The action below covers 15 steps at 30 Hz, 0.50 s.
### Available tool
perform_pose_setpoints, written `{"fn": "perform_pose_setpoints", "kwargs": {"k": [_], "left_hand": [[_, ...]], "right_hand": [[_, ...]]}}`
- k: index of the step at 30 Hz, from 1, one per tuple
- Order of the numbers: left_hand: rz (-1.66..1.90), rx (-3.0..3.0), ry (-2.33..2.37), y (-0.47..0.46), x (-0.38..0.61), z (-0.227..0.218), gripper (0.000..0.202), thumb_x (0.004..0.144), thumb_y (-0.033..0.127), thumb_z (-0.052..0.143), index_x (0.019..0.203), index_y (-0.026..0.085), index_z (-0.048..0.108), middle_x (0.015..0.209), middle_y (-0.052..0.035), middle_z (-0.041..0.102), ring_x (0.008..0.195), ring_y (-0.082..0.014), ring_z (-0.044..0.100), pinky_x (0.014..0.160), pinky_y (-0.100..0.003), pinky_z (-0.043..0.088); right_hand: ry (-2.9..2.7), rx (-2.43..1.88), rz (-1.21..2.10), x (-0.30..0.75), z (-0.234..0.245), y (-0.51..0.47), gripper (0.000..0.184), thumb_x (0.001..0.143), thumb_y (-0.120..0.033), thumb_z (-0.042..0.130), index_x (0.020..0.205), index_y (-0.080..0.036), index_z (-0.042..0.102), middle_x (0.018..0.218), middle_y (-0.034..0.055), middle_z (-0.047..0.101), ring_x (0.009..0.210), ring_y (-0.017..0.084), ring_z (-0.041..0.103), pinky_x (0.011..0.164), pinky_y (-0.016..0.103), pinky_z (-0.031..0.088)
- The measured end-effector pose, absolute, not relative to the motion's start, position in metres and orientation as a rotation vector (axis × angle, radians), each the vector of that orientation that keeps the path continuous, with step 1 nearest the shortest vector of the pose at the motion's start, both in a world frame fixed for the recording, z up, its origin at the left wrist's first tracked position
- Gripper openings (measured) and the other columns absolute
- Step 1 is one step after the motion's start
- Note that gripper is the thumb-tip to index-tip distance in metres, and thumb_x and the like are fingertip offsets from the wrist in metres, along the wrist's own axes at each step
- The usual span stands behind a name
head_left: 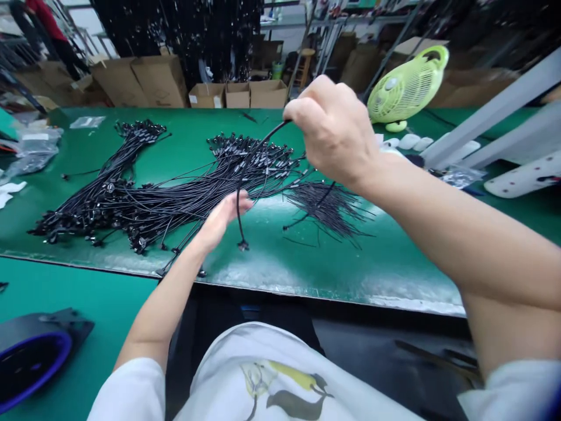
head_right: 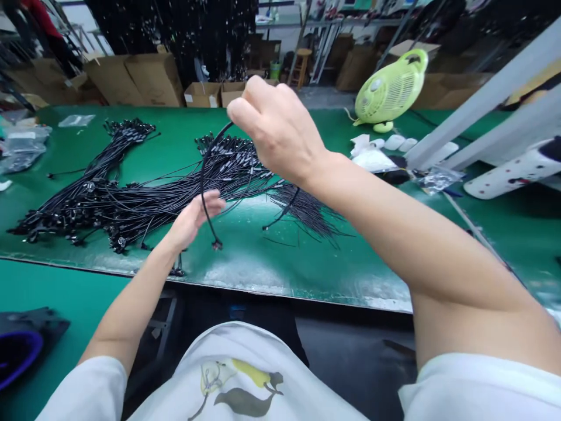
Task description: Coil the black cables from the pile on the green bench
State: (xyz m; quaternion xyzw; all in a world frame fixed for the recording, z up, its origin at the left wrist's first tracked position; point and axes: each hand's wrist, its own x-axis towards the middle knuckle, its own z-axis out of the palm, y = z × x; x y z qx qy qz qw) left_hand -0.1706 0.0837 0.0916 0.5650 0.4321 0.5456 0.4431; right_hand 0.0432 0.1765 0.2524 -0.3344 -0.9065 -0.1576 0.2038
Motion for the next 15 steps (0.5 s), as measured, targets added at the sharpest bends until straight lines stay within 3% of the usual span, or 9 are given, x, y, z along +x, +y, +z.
{"fn": "perform_pose_setpoints", "kwargs": {"k": [1, 2, 4, 6, 9, 12, 15], "left_hand": [[1.252, 1.262, 0.903, 0.068, -0.157, 0.096, 0.056, 0.093, 0.061, 0.036, 0.106, 0.014, 0.062, 0.073, -0.0046, 0.062, 0.073, -0.0169, 0.063, 0.081, -0.036, 0.052], [1.192, 1.147, 0.807, 0.053, -0.148, 0.098, 0.046, 0.093, 0.056, 0.043, 0.095, 0.014, 0.063, 0.056, 0.0029, 0.049, 0.053, -0.0107, 0.052, 0.067, -0.030, 0.051], [1.151, 0.964, 0.733, 0.028, -0.146, 0.099, 0.030, 0.092, 0.042, 0.055, 0.085, 0.014, 0.061, 0.049, 0.0100, 0.029, 0.040, -0.0038, 0.029, 0.050, -0.018, 0.041], [1.232, 0.799, 0.761, 0.011, -0.160, 0.099, 0.023, 0.091, 0.033, 0.060, 0.079, 0.012, 0.059, 0.049, 0.0111, 0.023, 0.039, -0.0022, 0.020, 0.042, -0.013, 0.032], [1.444, 0.485, 0.740, 0.001, -0.190, 0.099, 0.025, 0.094, 0.024, 0.055, 0.071, 0.014, 0.054, 0.048, 0.0106, 0.022, 0.037, -0.0016, 0.020, 0.037, -0.008, 0.028], [1.610, 0.324, 0.710, 0.000, -0.202, 0.103, 0.023, 0.098, 0.025, 0.048, 0.078, 0.016, 0.055, 0.051, 0.0082, 0.034, 0.038, -0.0005, 0.032, 0.034, -0.004, 0.024], [1.567, 0.489, 0.897, 0.005, -0.183, 0.100, 0.021, 0.094, 0.035, 0.054, 0.090, 0.016, 0.062, 0.066, 0.0019, 0.056, 0.052, -0.0033, 0.053, 0.037, -0.006, 0.032]], "right_hand": [[-2.544, -0.950, -0.398, 0.045, 0.255, 0.175, 0.043, 0.101, -0.032, 0.015, 0.121, -0.028, 0.053, 0.120, 0.0099, 0.053, 0.109, 0.025, 0.051, 0.096, 0.045, 0.041], [-2.545, -0.975, -0.368, 0.049, 0.256, 0.175, 0.044, 0.101, -0.035, 0.015, 0.120, -0.030, 0.054, 0.121, 0.0094, 0.053, 0.110, 0.024, 0.051, 0.097, 0.044, 0.042], [-2.524, -1.047, -0.369, 0.066, 0.258, 0.184, 0.043, 0.102, -0.040, 0.018, 0.123, -0.030, 0.054, 0.124, 0.0080, 0.054, 0.113, 0.023, 0.053, 0.095, 0.042, 0.044], [-2.498, -1.149, -0.427, 0.097, 0.255, 0.203, 0.043, 0.102, -0.046, 0.022, 0.125, -0.027, 0.053, 0.121, 0.0079, 0.057, 0.113, 0.025, 0.055, 0.091, 0.043, 0.045], [-2.518, -1.377, -0.421, 0.154, 0.227, 0.233, 0.042, 0.097, -0.053, 0.035, 0.114, -0.025, 0.062, 0.103, 0.0082, 0.064, 0.102, 0.025, 0.061, 0.081, 0.042, 0.045], [-2.571, -1.585, -0.254, 0.193, 0.172, 0.233, 0.040, 0.090, -0.058, 0.047, 0.088, -0.024, 0.068, 0.088, 0.0085, 0.069, 0.073, 0.021, 0.062, 0.057, 0.033, 0.038], [-2.666, -1.179, -0.248, 0.198, 0.120, 0.176, 0.045, 0.091, -0.063, 0.042, 0.078, -0.026, 0.065, 0.086, 0.0105, 0.068, 0.058, 0.020, 0.056, 0.043, 0.029, 0.024]]}}
